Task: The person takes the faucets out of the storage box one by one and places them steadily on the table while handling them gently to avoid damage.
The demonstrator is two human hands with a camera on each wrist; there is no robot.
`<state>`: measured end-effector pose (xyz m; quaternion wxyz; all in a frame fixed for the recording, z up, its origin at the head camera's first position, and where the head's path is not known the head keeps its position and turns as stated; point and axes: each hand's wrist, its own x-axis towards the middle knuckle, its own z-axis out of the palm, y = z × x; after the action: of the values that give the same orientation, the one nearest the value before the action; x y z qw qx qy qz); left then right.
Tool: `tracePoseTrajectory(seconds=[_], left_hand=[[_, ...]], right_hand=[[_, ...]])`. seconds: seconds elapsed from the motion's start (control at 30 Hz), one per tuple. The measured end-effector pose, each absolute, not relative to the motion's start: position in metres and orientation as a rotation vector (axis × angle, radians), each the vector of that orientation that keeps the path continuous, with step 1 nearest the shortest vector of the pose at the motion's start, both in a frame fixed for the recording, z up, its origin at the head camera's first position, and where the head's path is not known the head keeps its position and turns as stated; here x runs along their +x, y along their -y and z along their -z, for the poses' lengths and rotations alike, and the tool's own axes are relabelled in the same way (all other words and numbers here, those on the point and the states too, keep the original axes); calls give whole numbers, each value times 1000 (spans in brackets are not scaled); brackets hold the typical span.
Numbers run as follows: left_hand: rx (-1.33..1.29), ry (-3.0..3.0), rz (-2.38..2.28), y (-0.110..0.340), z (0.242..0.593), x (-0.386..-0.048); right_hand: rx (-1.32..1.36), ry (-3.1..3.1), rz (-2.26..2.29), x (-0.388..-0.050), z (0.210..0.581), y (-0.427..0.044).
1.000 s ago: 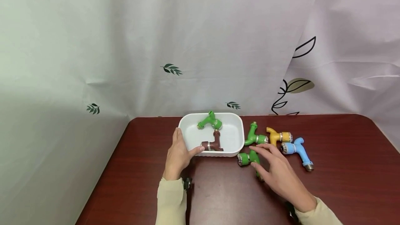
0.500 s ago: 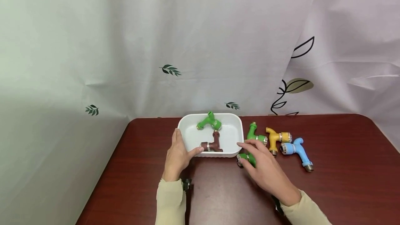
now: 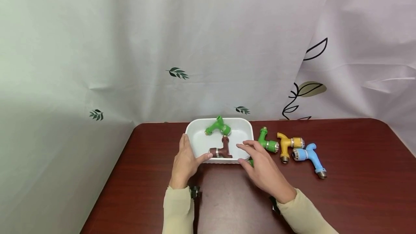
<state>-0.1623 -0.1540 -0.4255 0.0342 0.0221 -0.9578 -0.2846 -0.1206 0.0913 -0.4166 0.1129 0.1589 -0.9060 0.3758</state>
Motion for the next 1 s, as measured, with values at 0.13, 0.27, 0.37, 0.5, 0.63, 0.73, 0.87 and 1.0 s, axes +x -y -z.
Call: tracePoseTrajectory(seconds=[0.13, 0.27, 0.37, 0.5, 0.63, 0.73, 0.87, 1.0], left_hand=[[69, 2944, 883, 154, 425, -162], [68, 2941, 885, 154, 426, -162], [69, 2940, 883, 154, 426, -162], [73, 2942, 892, 154, 426, -162], [79, 2946, 890, 155, 426, -161], [75, 2945, 883, 156, 427, -161], [51, 2939, 866, 155, 427, -162], [34, 2933, 857, 155, 428, -164]], right_hand=[[476, 2642, -1094, -129, 418, -86], [481, 2635, -1086, -134, 418, -80], [490, 2632, -1102, -139, 417, -76], [501, 2646, -1117, -145, 418, -70], [504, 2676, -1146, -150, 420, -64], [513, 2683, -1168, -155, 422, -61], [520, 2684, -1177, -159, 425, -58], [510, 2692, -1185, -162, 428, -56]])
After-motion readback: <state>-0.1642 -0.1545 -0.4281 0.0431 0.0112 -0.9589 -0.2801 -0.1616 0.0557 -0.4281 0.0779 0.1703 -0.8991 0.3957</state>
